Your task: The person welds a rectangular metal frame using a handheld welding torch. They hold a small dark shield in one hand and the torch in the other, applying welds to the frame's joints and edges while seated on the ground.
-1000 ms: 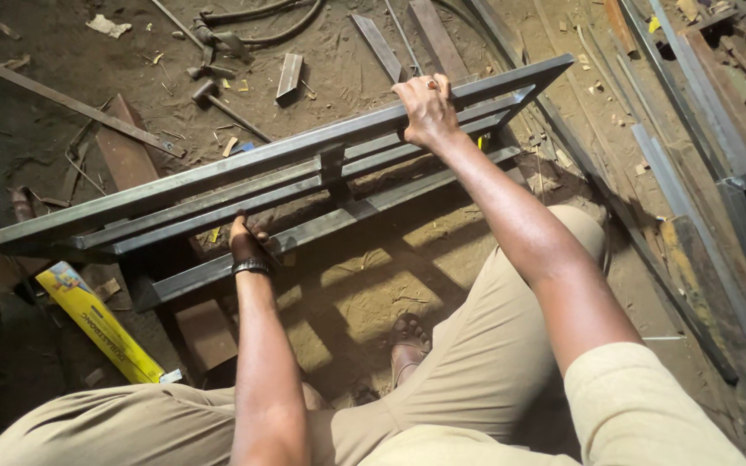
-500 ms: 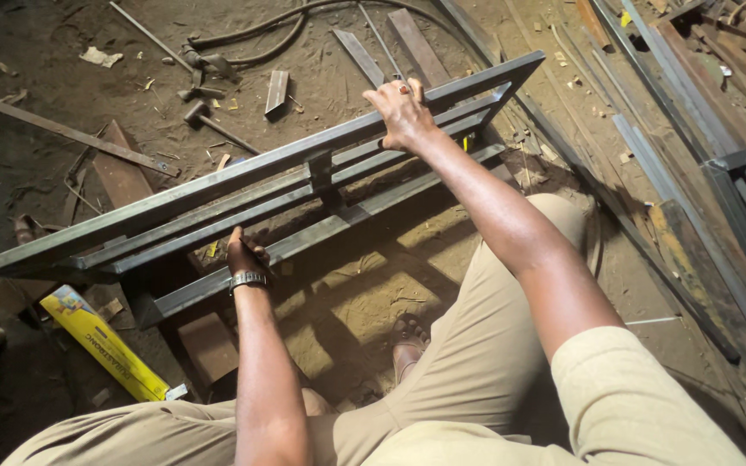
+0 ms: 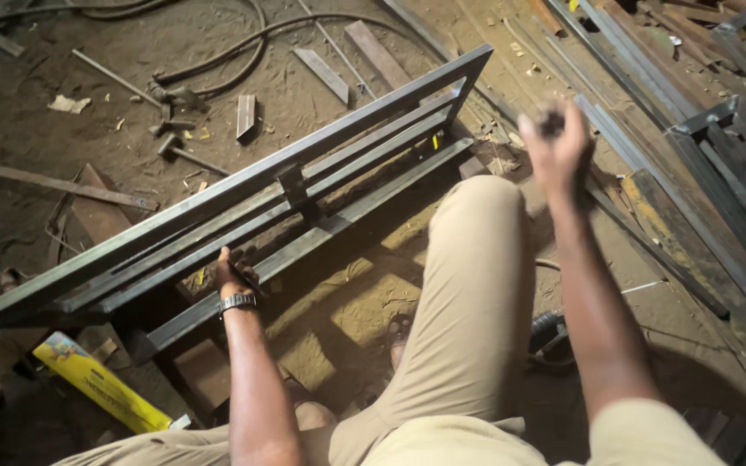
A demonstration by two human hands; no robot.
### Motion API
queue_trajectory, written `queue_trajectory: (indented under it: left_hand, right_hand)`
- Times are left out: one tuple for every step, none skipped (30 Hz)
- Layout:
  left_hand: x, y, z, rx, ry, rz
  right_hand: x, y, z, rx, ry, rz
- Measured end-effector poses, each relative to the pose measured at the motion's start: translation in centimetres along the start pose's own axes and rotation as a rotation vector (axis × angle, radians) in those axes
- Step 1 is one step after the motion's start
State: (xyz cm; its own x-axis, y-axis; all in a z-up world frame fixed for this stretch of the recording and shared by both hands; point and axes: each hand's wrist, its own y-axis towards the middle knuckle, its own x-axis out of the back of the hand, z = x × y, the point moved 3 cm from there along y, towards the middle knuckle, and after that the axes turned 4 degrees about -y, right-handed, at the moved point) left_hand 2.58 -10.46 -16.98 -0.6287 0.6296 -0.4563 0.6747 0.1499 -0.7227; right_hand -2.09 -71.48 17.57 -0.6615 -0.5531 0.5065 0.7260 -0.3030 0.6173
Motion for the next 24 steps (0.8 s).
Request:
queue_trajectory:
  left_hand:
    - [0.0, -0.2, 0.3, -0.004, 0.027, -0.016]
    - [-0.1, -0.5, 0.6, -0.009, 0.054, -0.032]
    - [-0.1, -0.8, 0.6, -0.013, 0.082, -0.051]
    - [-0.2, -1.0, 0.5, -0.01, 0.097, -0.062]
    - [-0.2, -1.2, 0.5, -0.007, 0.108, -0.075]
    - [-0.2, -1.4, 0.5, -0.005, 0.118, -0.089]
    - [-0.2, -1.7, 0.5, -0.008, 0.134, -0.099]
    - [-0.4, -1.8, 0.4, -0.011, 0.149, -0.11]
    - [-0.7, -2.0, 0.4, -0.015, 0.162, -0.119]
    - [-1.0, -2.3, 0.6, -0.051, 0.137, -0.083]
    - [-1.0, -2.7, 1.3, -0.083, 0.107, -0.046]
    - [-1.1, -3.1, 1.9, -0.116, 0.078, -0.009]
    - [-1.6, -3.1, 2.2, -0.121, 0.097, -0.003]
    - [-2.3, -3.0, 2.7, -0.125, 0.116, 0.003]
    - [-2.7, -3.1, 3.2, -0.129, 0.135, 0.007]
    - [-3.2, -3.0, 3.5, -0.163, 0.115, 0.012]
    - [-3.9, -2.9, 4.0, -0.196, 0.094, 0.016]
    - [-4.6, -2.9, 4.4, -0.228, 0.073, 0.021]
    - [-5.3, -3.0, 4.8, -0.224, 0.062, 0.039]
    - [-6.2, -3.2, 5.2, -0.221, 0.051, 0.057]
    - [-7.1, -3.8, 5.7, -0.216, 0.038, 0.073]
    - [-8.0, -4.7, 6.0, -0.208, 0.092, 0.09]
    - [-9.1, -5.8, 6.0, -0.201, 0.146, 0.109]
    - [-10.5, -7.1, 5.7, -0.194, 0.199, 0.128]
  right_hand:
    - [0.1, -3.7, -3.9, -0.221, 0.105, 0.016]
    - [1.5, -8.1, -7.2, -0.259, -0.106, 0.16]
    - [2.0, -12.9, -10.3, -0.379, -0.19, 0.289]
    - [2.8, -18.4, -12.9, -0.574, -0.362, 0.447]
    - [3.7, -23.3, -14.9, -0.776, -0.563, 0.638]
    - [4.4, -27.4, -16.4, -0.976, -0.728, 0.84]
    - [5.3, -30.9, -16.5, -1.114, -0.795, 0.85]
    - [5.9, -33.3, -16.3, -1.241, -0.832, 0.828]
    - [6.6, -34.9, -15.8, -1.201, -0.858, 0.682]
    - [6.8, -36.3, -14.9, -1.157, -0.881, 0.537]
    - [6.7, -36.8, -14.5, -1.181, -0.869, 0.508]
    - [6.6, -37.2, -14.2, -1.204, -0.858, 0.479]
    - [6.6, -37.4, -14.2, -1.23, -0.843, 0.448]
    - [6.5, -37.3, -14.4, -1.267, -0.793, 0.385]
    - [6.1, -37.2, -14.6, -1.302, -0.745, 0.325]
    - [5.8, -37.1, -14.9, -1.335, -0.695, 0.264]
    - [5.8, -37.1, -15.2, -1.402, -0.682, 0.235]
    - [5.8, -37.1, -15.4, -1.445, -0.673, 0.214]
    - [5.6, -36.9, -15.7, -1.464, -0.656, 0.2]
    - [5.5, -36.9, -15.8, -1.491, -0.634, 0.191]
    - [5.7, -36.8, -16.0, -1.509, -0.621, 0.186]
    - [5.9, -36.8, -16.0, -1.522, -0.598, 0.183]
    - [6.1, -36.6, -16.1, -1.532, -0.574, 0.185]
    - [6.5, -36.5, -15.9, -1.541, -0.543, 0.185]
